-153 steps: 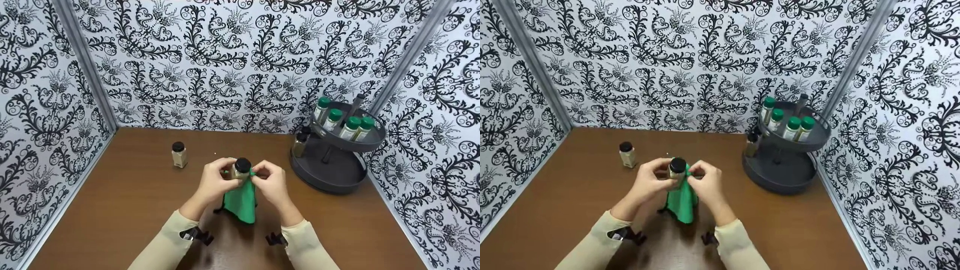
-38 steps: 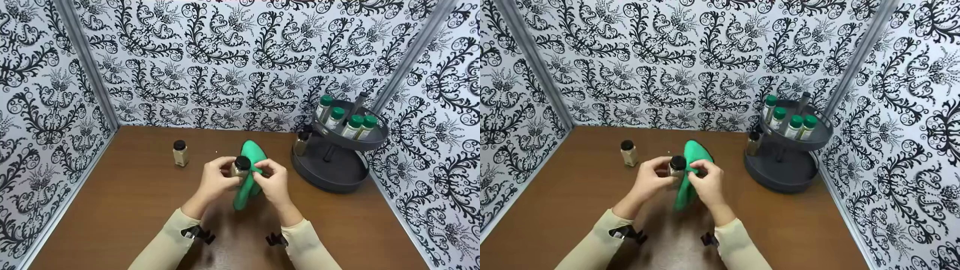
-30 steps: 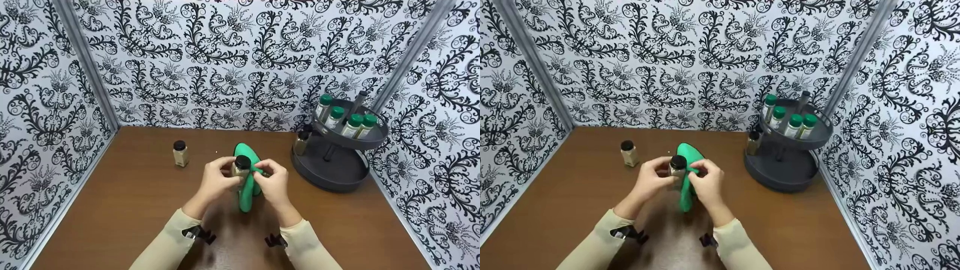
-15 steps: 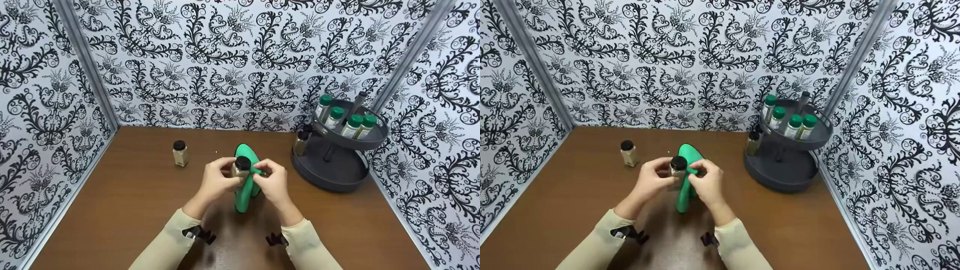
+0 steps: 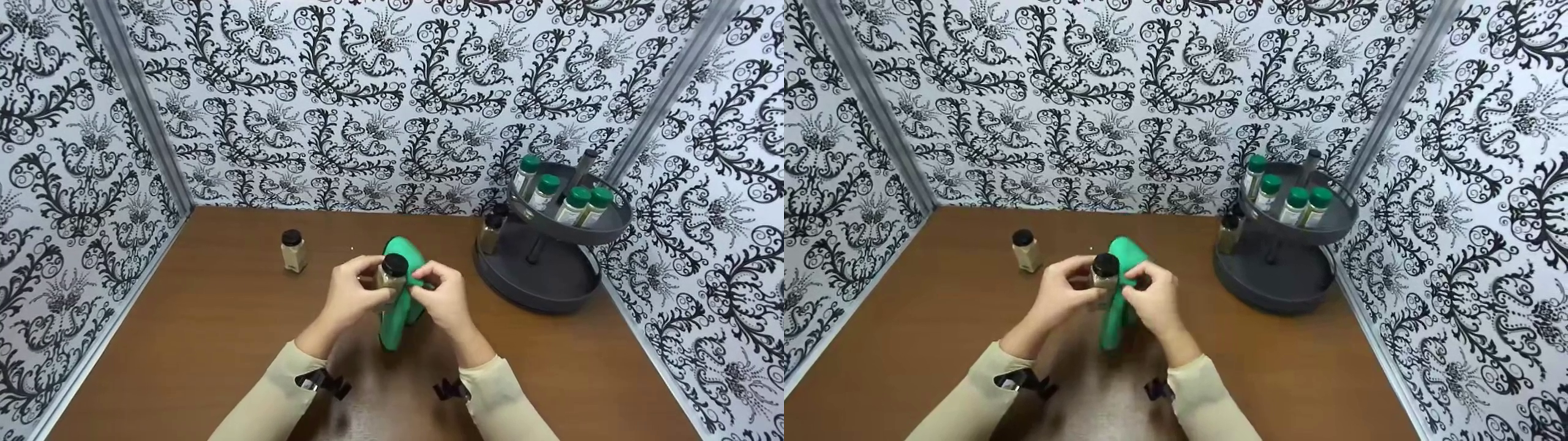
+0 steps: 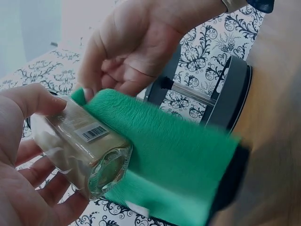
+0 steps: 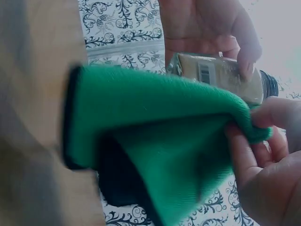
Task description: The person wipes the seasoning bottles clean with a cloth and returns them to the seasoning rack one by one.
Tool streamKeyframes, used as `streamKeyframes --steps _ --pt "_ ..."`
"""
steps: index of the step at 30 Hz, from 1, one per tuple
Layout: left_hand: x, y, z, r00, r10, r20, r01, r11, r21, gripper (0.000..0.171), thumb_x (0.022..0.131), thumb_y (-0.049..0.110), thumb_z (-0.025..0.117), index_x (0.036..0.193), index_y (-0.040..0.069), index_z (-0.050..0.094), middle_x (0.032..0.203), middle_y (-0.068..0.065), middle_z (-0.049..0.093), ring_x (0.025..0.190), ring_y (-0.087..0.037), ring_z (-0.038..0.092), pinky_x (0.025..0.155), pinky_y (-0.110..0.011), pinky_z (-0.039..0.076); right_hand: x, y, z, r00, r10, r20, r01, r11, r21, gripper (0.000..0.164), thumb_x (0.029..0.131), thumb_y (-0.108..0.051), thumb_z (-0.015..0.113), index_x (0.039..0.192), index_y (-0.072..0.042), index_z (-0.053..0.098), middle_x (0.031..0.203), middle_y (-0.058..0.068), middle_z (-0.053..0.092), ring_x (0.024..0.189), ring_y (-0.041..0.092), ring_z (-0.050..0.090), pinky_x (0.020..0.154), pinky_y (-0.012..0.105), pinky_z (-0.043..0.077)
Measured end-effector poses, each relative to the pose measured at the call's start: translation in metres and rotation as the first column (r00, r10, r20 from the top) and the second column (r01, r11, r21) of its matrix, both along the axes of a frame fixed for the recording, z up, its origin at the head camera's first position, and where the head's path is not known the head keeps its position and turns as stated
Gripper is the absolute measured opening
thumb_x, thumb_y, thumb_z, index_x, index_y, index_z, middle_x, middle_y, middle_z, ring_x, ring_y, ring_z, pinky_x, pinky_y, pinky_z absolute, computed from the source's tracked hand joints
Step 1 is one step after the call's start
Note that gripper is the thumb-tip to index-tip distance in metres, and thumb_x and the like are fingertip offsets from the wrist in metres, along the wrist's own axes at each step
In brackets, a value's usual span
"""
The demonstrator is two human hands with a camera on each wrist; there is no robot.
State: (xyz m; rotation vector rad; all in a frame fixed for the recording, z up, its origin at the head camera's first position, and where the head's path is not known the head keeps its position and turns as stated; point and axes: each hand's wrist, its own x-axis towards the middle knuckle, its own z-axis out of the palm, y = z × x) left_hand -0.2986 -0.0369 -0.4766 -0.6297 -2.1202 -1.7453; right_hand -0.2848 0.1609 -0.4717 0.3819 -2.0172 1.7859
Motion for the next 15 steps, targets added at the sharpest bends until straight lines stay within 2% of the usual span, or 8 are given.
streamKeyframes --steps 2,6,9,11,15 --pt "-0.0006 0.0006 0.0001 1.0 -0.013 0.011 0.013 1.0 0.001 0.047 0.072 0.005 0.086 0.119 0.005 0.079 0.101 -0.01 0.079 0.09 -0.02 0.074 0.083 -0.036 0.065 0.0018 -0.0002 0.0022 1.0 -0.014 -0.004 0.014 1.0 -0.016 0.015 0.075 0.016 0.072 0.085 0.005 0.073 0.083 0.006 0.072 0.076 0.006 0.067 0.069 0.02 0.055" --pt "-0.0011 0.0016 0.0 0.999 -0.031 0.029 0.031 0.999 -0.007 0.047 0.072 0.003 0.085 0.119 0.005 0.079 0.1 -0.013 0.078 0.089 -0.02 0.074 0.082 -0.036 0.065 0.0083 -0.0037 0.0046 0.989 -0.075 -0.13 0.058 0.99 -0.131 0.018 0.076 0.017 0.074 0.085 0.001 0.075 0.086 0.011 0.072 0.081 0.008 0.069 0.071 0.021 0.058" --pt "-0.0007 0.0017 -0.0005 0.999 -0.027 0.035 0.027 1.0 -0.014 0.047 0.071 0.002 0.083 0.118 0.005 0.079 0.099 -0.013 0.078 0.088 -0.023 0.074 0.082 -0.037 0.066 0.0104 -0.0059 0.0028 0.979 -0.095 -0.182 0.067 0.986 -0.15 0.018 0.078 0.017 0.076 0.086 0.001 0.074 0.089 0.015 0.07 0.083 0.01 0.069 0.071 0.021 0.058" --pt "-0.0011 0.0014 -0.0014 0.999 -0.016 0.033 0.016 1.0 -0.017 0.047 0.071 0.003 0.083 0.117 0.005 0.079 0.1 -0.013 0.078 0.089 -0.026 0.075 0.083 -0.039 0.066 0.0098 -0.0059 0.0017 0.984 -0.084 -0.156 0.066 0.991 -0.115 0.017 0.078 0.016 0.075 0.087 0.001 0.075 0.089 0.014 0.071 0.083 0.01 0.069 0.07 0.02 0.057" --pt "-0.0005 0.0005 -0.0006 0.999 -0.004 0.033 0.004 1.0 -0.012 0.047 0.07 0.005 0.083 0.117 0.004 0.079 0.103 -0.011 0.079 0.092 -0.029 0.075 0.084 -0.041 0.065 0.0037 -0.0021 0.001 0.999 -0.03 -0.011 0.03 0.999 0.017 0.017 0.077 0.012 0.072 0.086 -0.001 0.075 0.087 0.012 0.073 0.08 0.01 0.067 0.07 0.021 0.055"
